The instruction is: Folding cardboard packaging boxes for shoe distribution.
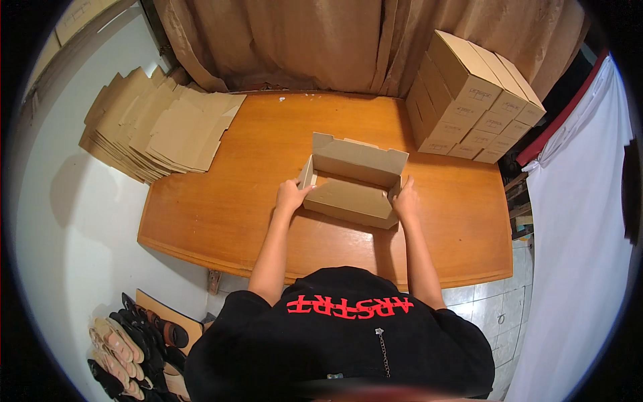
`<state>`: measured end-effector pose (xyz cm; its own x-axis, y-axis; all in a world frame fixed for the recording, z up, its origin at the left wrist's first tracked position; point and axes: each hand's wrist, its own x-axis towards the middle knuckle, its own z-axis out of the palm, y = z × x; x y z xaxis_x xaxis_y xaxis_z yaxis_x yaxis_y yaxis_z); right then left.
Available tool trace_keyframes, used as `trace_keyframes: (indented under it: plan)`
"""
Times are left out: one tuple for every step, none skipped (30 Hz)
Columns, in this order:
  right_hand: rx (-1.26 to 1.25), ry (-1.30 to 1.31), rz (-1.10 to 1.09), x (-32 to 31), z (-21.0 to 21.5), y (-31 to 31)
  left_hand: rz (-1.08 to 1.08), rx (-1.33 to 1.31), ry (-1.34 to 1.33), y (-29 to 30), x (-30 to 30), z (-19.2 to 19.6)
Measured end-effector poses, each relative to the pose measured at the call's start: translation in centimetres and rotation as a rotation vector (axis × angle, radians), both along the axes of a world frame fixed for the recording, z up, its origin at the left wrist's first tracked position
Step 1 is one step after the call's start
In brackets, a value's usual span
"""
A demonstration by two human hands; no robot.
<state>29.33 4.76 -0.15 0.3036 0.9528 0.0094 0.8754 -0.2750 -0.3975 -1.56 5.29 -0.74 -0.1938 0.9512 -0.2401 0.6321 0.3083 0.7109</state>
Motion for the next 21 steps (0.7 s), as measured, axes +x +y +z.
trace_keyframes:
  plan:
    - [-0.024,0.005,-0.034,0.0,0.4,0.2,-0.091,-0.034,-0.082,0.1,-0.4,0.0]
    - [-0.023,0.005,-0.032,0.2,0.3,0.5,-0.182,-0.068,-0.165,0.2,-0.7,0.0]
    - [-0.045,0.003,0.014,0.5,0.2,0.7,-0.180,-0.067,-0.165,0.4,-0.9,-0.6]
    - [-0.067,0.002,0.060,0.7,0.3,0.9,-0.221,-0.056,-0.214,0.5,-1.0,-1.1]
    - [-0.067,0.002,0.062,0.9,0.3,1.0,-0.262,-0.045,-0.263,0.5,-1.2,-1.7]
    - [-0.067,0.046,0.106,1.0,0.3,1.2,-0.259,-0.044,-0.263,0.4,-1.7,-2.3]
    - [-0.069,0.090,0.144,1.4,0.3,1.2,-0.313,-0.061,-0.226,0.3,-1.7,-2.2]
    - [-0.071,0.090,0.141,1.7,0.1,1.2,-0.366,-0.078,-0.188,0.1,-1.6,-2.1]
    - [-0.047,0.123,0.143,2.0,0.0,1.2,-0.369,-0.080,-0.189,0.0,-1.6,-2.2]
    - [-0.023,0.157,0.149,2.0,0.0,1.2,-0.365,-0.090,-0.219,-0.1,-1.7,-2.4]
    - [-0.023,0.157,0.151,2.0,0.0,1.2,-0.362,-0.100,-0.249,-0.2,-1.8,-2.5]
    - [0.020,0.184,0.109,2.1,0.1,1.1,-0.361,-0.100,-0.250,-0.4,-2.0,-2.7]
    - [0.062,0.211,0.064,2.2,0.1,1.0,-0.376,-0.083,-0.225,-0.6,-2.0,-2.7]
    - [0.062,0.210,0.063,2.4,-0.1,0.9,-0.391,-0.066,-0.200,-0.7,-2.0,-2.6]
    - [0.089,0.228,0.023,2.5,-0.4,0.9,-0.392,-0.066,-0.201,-0.8,-1.9,-2.6]
    - [0.116,0.245,-0.016,2.8,-0.7,0.8,-0.413,-0.036,-0.151,-0.8,-1.7,-2.4]
    - [0.117,0.244,-0.016,2.9,-1.1,0.7,-0.433,-0.005,-0.102,-0.9,-1.5,-2.2]
    - [0.180,0.245,0.016,3.1,-1.6,0.5,-0.434,-0.004,-0.102,-1.0,-1.3,-2.0]
    - [0.241,0.245,0.046,3.2,-1.9,0.3,-0.439,0.016,-0.148,-1.3,-0.8,-1.4]
    - [0.241,0.245,0.043,3.3,-2.2,0.2,-0.445,0.037,-0.193,-1.5,-0.4,-0.8]
    - [0.260,0.225,0.042,3.5,-2.5,0.1,-0.449,0.036,-0.193,-1.5,0.2,-0.1]
